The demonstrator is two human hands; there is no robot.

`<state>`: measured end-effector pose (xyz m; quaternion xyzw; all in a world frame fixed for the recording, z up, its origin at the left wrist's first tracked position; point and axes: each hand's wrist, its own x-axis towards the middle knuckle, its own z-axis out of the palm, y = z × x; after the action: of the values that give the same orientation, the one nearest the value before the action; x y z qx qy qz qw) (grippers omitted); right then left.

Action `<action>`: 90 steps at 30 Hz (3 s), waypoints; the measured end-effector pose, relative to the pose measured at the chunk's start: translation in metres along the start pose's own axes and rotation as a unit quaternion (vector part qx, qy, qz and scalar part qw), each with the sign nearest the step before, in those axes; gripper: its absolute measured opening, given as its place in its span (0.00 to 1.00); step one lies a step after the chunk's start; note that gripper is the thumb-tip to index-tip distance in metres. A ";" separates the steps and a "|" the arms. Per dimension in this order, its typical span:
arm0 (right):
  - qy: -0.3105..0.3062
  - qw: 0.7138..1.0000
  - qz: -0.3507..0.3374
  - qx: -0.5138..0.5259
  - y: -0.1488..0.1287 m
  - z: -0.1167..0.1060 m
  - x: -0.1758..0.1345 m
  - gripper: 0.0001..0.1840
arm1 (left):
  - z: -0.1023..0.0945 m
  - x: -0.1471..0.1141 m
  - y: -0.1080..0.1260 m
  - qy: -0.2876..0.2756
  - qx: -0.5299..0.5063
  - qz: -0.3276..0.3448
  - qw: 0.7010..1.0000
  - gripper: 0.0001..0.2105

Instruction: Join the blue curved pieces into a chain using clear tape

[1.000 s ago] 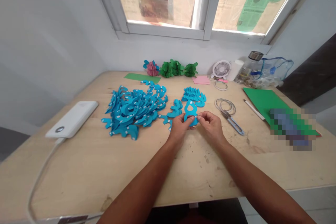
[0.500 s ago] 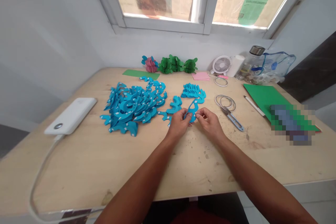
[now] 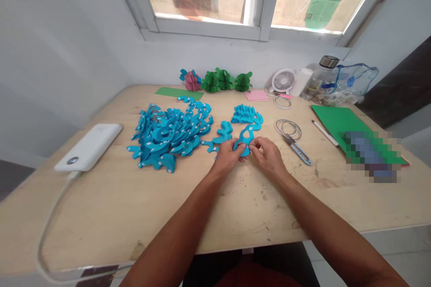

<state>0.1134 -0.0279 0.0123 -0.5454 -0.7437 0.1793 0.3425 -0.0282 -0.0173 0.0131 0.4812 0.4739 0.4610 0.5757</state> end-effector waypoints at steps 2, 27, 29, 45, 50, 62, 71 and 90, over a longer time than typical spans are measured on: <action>0.001 1.000 -0.003 -0.007 0.000 0.000 0.000 0.06 | 0.000 0.000 0.000 0.000 -0.012 -0.003 1.000 0.04; -0.014 1.000 0.010 -0.012 -0.003 -0.001 0.000 0.06 | 0.002 -0.003 0.003 -0.003 0.014 0.001 1.000 0.03; -0.014 1.000 0.008 -0.016 -0.003 -0.001 0.000 0.06 | 0.002 -0.003 0.003 -0.004 0.017 0.004 1.000 0.02; -0.010 0.999 0.006 -0.032 -0.004 0.000 -0.002 0.05 | 0.003 -0.004 0.002 0.002 0.041 0.001 0.999 0.04; -0.012 0.999 0.007 -0.032 -0.005 0.000 -0.002 0.06 | 0.001 -0.003 -0.002 -0.004 0.045 -0.001 0.999 0.05; 0.025 0.985 -0.065 -0.159 -0.007 0.001 -0.005 0.07 | 0.004 -0.003 -0.002 0.040 0.046 -0.004 0.998 0.04; 0.043 0.954 -0.111 -0.277 -0.016 0.000 -0.008 0.09 | 0.008 -0.007 0.010 0.072 0.042 -0.011 0.996 0.04; 0.016 0.998 0.064 0.022 -0.003 0.000 -0.001 0.07 | 0.004 -0.002 -0.004 0.056 -0.054 -0.030 0.996 0.07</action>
<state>0.1115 -0.0299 0.0142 -0.5875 -0.6974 0.2083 0.3537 -0.0238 -0.0198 0.0092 0.4081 0.4939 0.4944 0.5875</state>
